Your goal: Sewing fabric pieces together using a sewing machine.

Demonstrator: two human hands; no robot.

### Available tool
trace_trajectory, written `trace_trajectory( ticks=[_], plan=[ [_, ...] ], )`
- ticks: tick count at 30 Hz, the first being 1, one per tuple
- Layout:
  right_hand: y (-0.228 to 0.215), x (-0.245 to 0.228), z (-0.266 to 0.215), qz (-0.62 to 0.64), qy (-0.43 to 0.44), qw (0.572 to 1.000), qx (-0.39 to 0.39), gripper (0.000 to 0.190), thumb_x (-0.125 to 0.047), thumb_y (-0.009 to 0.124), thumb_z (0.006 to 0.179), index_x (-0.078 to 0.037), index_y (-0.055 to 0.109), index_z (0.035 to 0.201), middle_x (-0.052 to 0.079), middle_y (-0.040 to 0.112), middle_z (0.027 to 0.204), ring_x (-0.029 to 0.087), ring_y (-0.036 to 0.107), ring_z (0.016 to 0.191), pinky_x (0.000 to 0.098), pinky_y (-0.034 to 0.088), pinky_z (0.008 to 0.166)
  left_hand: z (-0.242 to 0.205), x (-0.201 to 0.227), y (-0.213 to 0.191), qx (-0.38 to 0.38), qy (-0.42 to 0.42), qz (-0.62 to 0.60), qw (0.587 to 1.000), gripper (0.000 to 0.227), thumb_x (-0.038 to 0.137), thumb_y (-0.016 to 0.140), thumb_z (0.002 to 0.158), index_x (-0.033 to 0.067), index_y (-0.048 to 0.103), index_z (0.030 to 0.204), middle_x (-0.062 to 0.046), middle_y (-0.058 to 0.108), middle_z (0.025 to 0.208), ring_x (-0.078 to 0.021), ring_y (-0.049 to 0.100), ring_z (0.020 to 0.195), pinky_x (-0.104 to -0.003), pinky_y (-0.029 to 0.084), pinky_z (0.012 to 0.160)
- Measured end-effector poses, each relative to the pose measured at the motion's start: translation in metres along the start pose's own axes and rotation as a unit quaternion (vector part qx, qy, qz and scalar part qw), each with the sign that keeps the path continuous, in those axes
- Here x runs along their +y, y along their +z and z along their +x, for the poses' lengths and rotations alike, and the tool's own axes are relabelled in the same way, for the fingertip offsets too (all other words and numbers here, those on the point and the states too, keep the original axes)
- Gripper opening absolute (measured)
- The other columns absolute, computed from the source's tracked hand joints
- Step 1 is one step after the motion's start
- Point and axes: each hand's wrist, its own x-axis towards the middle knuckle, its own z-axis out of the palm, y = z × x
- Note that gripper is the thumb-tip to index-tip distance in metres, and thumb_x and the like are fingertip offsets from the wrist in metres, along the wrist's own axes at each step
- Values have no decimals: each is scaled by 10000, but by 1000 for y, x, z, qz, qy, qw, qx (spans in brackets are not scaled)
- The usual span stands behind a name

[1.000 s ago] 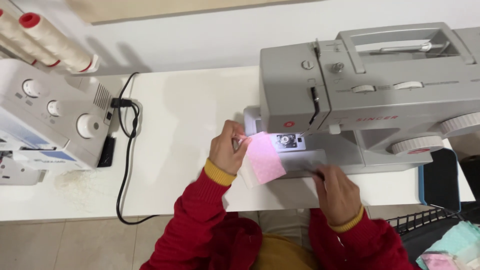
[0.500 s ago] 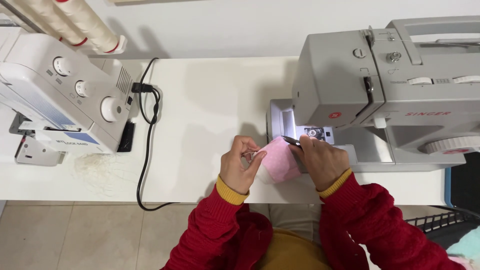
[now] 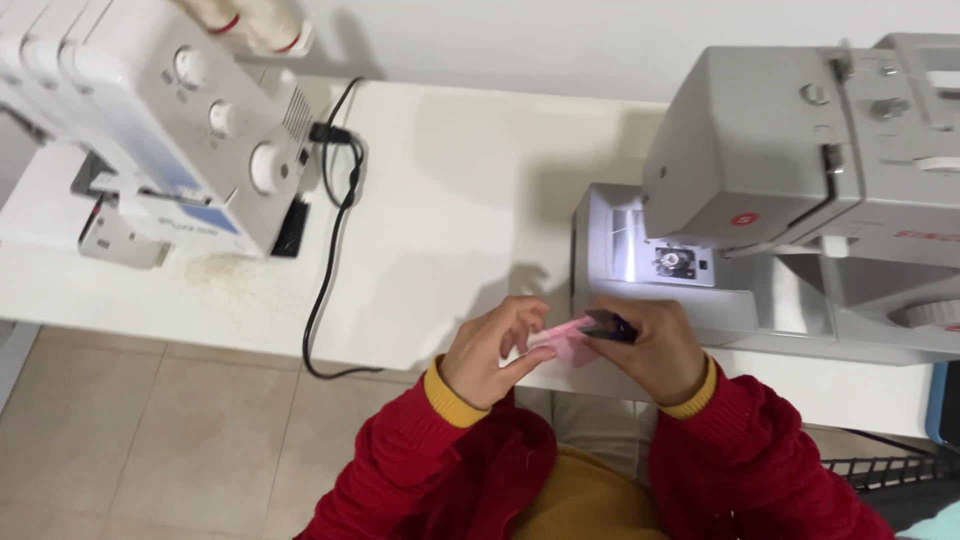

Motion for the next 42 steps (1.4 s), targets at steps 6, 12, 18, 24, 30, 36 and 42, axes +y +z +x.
trace_trajectory(
  ticks=[6,12,18,24,30,36,42],
  plan=[
    [17,-19,13,14,-14,1000,14,109,-90,798,841,-65,770,943,67,670,644,170,570,540,306,457,510,-32,-67,-12,-125,-49,104,986,112,142,693,1008,59,676,1082,-130,704,739,-220,633,556,-349,502,535],
    [51,18,-7,-229,-337,904,132,269,-98,834,803,-80,826,1071,58,623,606,201,578,500,357,433,453,-36,-65,-42,-69,-85,267,957,145,2,505,1033,60,615,958,-93,612,586,-213,584,454,-338,477,397],
    [77,32,-38,-222,-348,910,33,371,-81,719,781,-92,693,1152,86,711,853,234,690,693,344,544,616,-71,-76,-38,-69,-18,296,953,15,24,606,942,29,616,932,-124,629,616,-268,626,537,-395,540,518],
    [78,8,-37,-206,-162,965,25,404,-368,729,881,-38,638,1095,107,717,875,270,695,709,345,532,572,-92,-67,-32,-54,35,305,950,60,80,652,951,40,614,926,-141,695,752,-312,697,720,-462,574,816],
    [110,6,-10,-262,-186,947,7,330,-433,707,883,-109,654,918,38,690,732,204,651,573,350,471,451,-94,-48,-27,-32,12,264,964,27,49,641,933,29,636,951,-148,704,808,-325,675,730,-426,550,745],
    [120,11,-6,-269,-187,945,-2,348,-454,655,944,-120,622,851,27,623,640,191,630,563,345,454,454,-99,-46,-23,-33,23,236,971,39,65,658,948,34,636,960,-135,701,805,-307,678,723,-408,544,728],
    [126,20,-7,-309,-175,935,-6,381,-481,634,969,-146,603,791,14,606,589,175,618,523,350,439,434,-104,-52,-26,-36,35,223,974,71,41,637,927,36,649,997,-118,716,854,-280,698,772,-399,561,765]
  ],
)
